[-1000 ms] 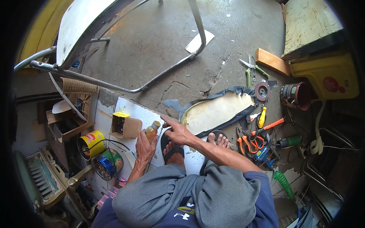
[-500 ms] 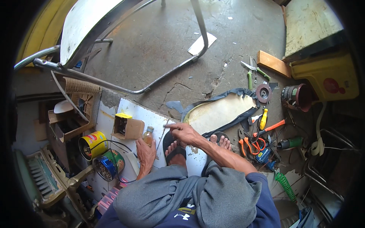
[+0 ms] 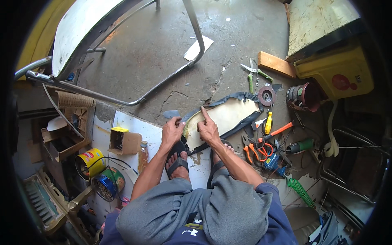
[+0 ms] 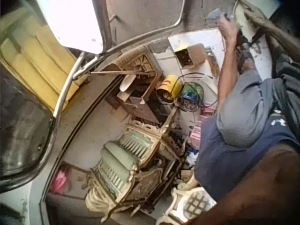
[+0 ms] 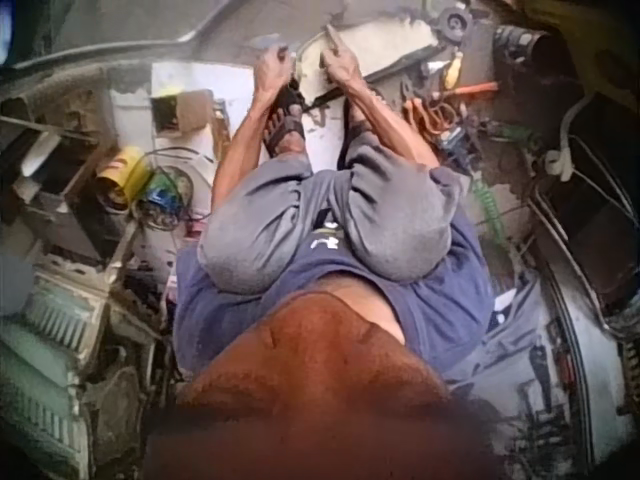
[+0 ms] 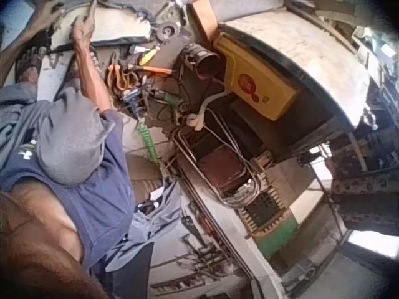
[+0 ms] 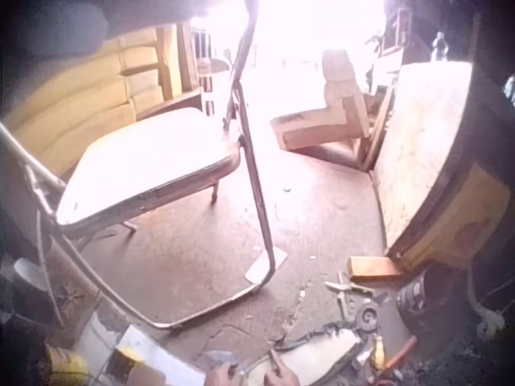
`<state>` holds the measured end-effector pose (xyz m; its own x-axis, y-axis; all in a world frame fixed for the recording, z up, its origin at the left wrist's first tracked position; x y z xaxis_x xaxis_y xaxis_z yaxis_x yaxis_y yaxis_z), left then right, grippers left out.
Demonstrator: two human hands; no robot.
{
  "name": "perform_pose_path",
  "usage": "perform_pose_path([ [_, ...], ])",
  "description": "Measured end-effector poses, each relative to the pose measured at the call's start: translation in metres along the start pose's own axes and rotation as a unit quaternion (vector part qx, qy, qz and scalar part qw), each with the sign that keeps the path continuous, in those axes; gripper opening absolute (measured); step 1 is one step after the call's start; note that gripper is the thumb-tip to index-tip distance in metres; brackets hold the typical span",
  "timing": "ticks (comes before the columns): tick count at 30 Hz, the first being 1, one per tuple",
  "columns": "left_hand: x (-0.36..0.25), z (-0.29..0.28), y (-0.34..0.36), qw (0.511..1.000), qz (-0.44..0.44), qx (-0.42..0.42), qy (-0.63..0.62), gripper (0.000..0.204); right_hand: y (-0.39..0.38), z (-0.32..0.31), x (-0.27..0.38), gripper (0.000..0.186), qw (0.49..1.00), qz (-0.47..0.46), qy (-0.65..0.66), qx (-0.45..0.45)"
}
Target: The person unscrews the padded back from a metal chair frame using a screwdriver, then removes the staples and old vinyl covering from the foam and wooden backing by hand and with a tool.
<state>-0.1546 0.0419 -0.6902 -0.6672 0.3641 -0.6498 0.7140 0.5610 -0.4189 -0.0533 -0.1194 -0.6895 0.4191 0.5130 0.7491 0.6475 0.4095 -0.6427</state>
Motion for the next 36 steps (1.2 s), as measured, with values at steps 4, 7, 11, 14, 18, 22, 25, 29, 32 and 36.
perform_pose_path([
  [4,0.010,0.004,0.003,0.997,-0.071,0.015,-0.020,0.032,0.003,0.010,0.002,0.078,0.996,-0.009,-0.076,0.035],
  [7,0.020,0.006,0.004,0.992,-0.094,0.029,-0.077,0.032,0.000,0.024,0.002,0.077,0.985,-0.029,-0.162,0.057],
  [11,0.035,0.013,0.009,0.976,-0.108,0.043,-0.183,0.029,-0.006,0.037,0.006,0.075,0.981,-0.043,-0.171,0.081],
  [14,0.043,0.017,0.011,0.957,-0.121,0.060,-0.257,0.024,-0.012,0.042,0.006,0.075,0.974,-0.060,-0.193,0.105],
  [18,0.047,0.017,0.013,0.937,-0.155,0.103,-0.295,0.024,-0.021,0.049,0.000,0.076,0.957,-0.070,-0.241,0.143],
  [22,0.043,0.014,0.015,0.932,-0.171,0.114,-0.299,0.024,-0.029,0.051,-0.004,0.079,0.945,-0.093,-0.277,0.148],
  [25,0.042,0.013,0.016,0.932,-0.185,0.114,-0.290,0.023,-0.034,0.048,-0.003,0.080,0.936,-0.112,-0.296,0.154],
  [29,0.045,0.015,0.015,0.914,-0.214,0.114,-0.325,0.022,-0.040,0.047,-0.007,0.080,0.911,-0.128,-0.345,0.189],
  [32,0.044,0.014,0.018,0.942,-0.170,0.091,-0.275,0.022,-0.045,0.049,-0.014,0.073,0.893,-0.148,-0.368,0.212],
  [36,0.044,0.015,0.016,0.916,-0.188,0.131,-0.329,0.022,-0.055,0.048,-0.010,0.061,0.901,-0.219,-0.319,0.196],
])
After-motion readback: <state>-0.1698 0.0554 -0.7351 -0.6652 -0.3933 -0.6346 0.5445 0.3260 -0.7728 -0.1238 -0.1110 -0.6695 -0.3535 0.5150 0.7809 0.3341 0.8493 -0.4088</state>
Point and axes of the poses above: each hand's wrist, its own y-axis towards the middle knuckle, its own z-axis out of the palm, x = y × z, the point moved 4 cm from there along y, towards the middle knuckle, and after that the axes turned 5 degrees about y, right-handed, at the moved point
